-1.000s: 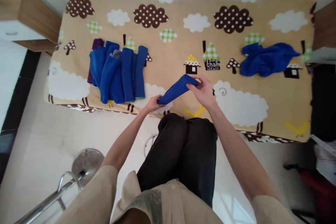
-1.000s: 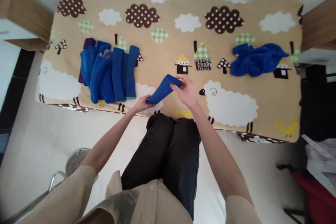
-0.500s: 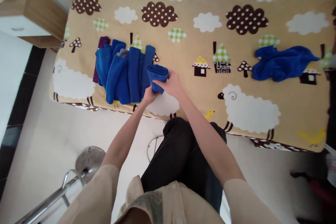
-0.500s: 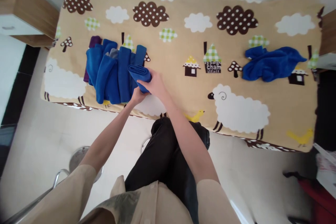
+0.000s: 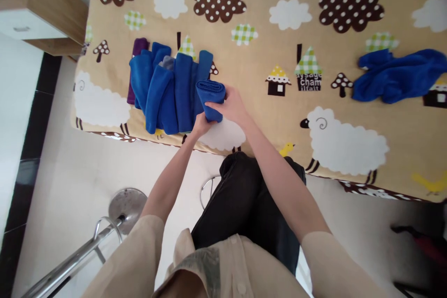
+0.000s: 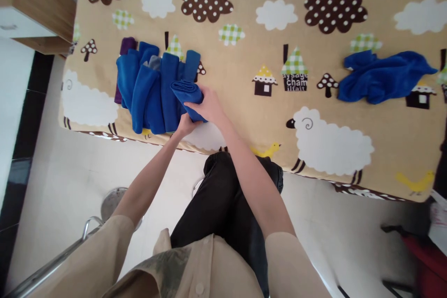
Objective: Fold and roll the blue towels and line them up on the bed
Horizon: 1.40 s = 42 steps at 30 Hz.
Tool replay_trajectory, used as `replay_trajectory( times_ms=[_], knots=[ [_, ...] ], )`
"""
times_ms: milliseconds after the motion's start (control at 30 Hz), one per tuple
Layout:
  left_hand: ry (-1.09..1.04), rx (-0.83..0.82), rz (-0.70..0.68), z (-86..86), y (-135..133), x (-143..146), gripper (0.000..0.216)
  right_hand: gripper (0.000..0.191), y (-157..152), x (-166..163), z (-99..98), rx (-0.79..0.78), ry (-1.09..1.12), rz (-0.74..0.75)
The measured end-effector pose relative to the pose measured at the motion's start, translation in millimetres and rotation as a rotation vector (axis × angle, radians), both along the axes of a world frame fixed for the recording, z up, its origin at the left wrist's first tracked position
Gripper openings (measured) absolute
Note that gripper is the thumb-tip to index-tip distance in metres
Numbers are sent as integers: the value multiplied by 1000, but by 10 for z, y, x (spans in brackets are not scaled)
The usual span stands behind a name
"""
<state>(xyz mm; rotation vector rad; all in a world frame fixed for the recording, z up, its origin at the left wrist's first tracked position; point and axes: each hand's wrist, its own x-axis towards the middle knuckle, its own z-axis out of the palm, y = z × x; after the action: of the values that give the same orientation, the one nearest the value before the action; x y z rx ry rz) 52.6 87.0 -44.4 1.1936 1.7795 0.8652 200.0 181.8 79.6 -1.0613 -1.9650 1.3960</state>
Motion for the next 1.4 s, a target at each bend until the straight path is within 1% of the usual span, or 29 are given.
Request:
replay_trajectory(
  times_ms=[67,100,133,200,233,300,367,433,467,533,567,600,633,667,700,733,767,800,867,900,967,1067,1133,1200,1233,1333,1400],
  knots=[
    [-16,-18,-3,-18,-4,-15,42,50,-3,-6,-6,8,-20,4],
    [-18,-22,-10,-21,-7,-20,46,57,-3,-6,-10,16,-22,4],
    [-17,-12,-15,-17,-14,-21,54,67,-2,-4,-14,29,-22,4],
    [8,53,2,19,-45,-7,80,94,14,17,-23,77,-18,-4],
    [34,98,30,53,-73,10,95,105,30,36,-29,108,-19,-11],
    [108,164,114,152,-164,65,118,119,76,87,-41,172,-28,-41],
    [186,178,188,293,-311,150,123,122,130,143,-58,217,-39,-77],
    [255,161,212,484,-517,270,115,121,175,180,-82,234,-41,-101],
    [283,141,206,603,-639,351,107,119,188,186,-98,228,-39,-109],
    [282,73,153,893,-909,574,81,117,191,164,-130,189,-22,-140],
    [238,28,97,1060,-1050,721,65,115,180,141,-144,159,-8,-171],
    [166,-18,9,1235,-1190,891,53,113,163,111,-154,128,5,-207],
    [102,-49,-110,1409,-1325,1076,46,110,143,80,-158,99,14,-242],
    [89,-39,-232,1573,-1450,1267,43,104,125,51,-158,76,16,-275],
    [139,5,-347,1717,-1559,1452,40,96,115,28,-156,59,8,-291],
    [243,37,-419,1833,-1641,1619,40,87,119,16,-156,47,-10,-301],
    [359,60,-457,1915,-1688,1761,41,76,140,20,-159,36,-27,-308],
    [472,83,-485,1958,-1691,1876,43,68,179,45,-167,24,-42,-304],
    [631,85,-540,1944,-1548,2036,41,58,302,173,-195,-4,-80,-332],
    [669,64,-599,1898,-1409,2094,37,57,373,278,-210,-12,-99,-359],
    [718,-30,-757,1765,-1052,2199,30,56,511,571,-241,-11,-134,-428],
    [777,-231,-1011,1514,-546,2411,33,57,671,1194,-335,0,-179,-548],
    [769,-305,-1139,1339,-353,2631,32,59,741,1712,-460,-9,-208,-644],
    [728,-305,-1214,1185,-304,2905,35,64,781,2274,-635,-55,-224,-762],
    [718,-295,-1225,1122,-326,3047,36,67,791,2554,-735,-106,-218,-841],
    [786,-224,-1170,979,-492,3414,38,69,819,3275,-1053,-267,-145,-1097],
    [807,-137,-1130,892,-618,3576,40,65,894,3586,-1256,-314,12,-1239]
  ],
)
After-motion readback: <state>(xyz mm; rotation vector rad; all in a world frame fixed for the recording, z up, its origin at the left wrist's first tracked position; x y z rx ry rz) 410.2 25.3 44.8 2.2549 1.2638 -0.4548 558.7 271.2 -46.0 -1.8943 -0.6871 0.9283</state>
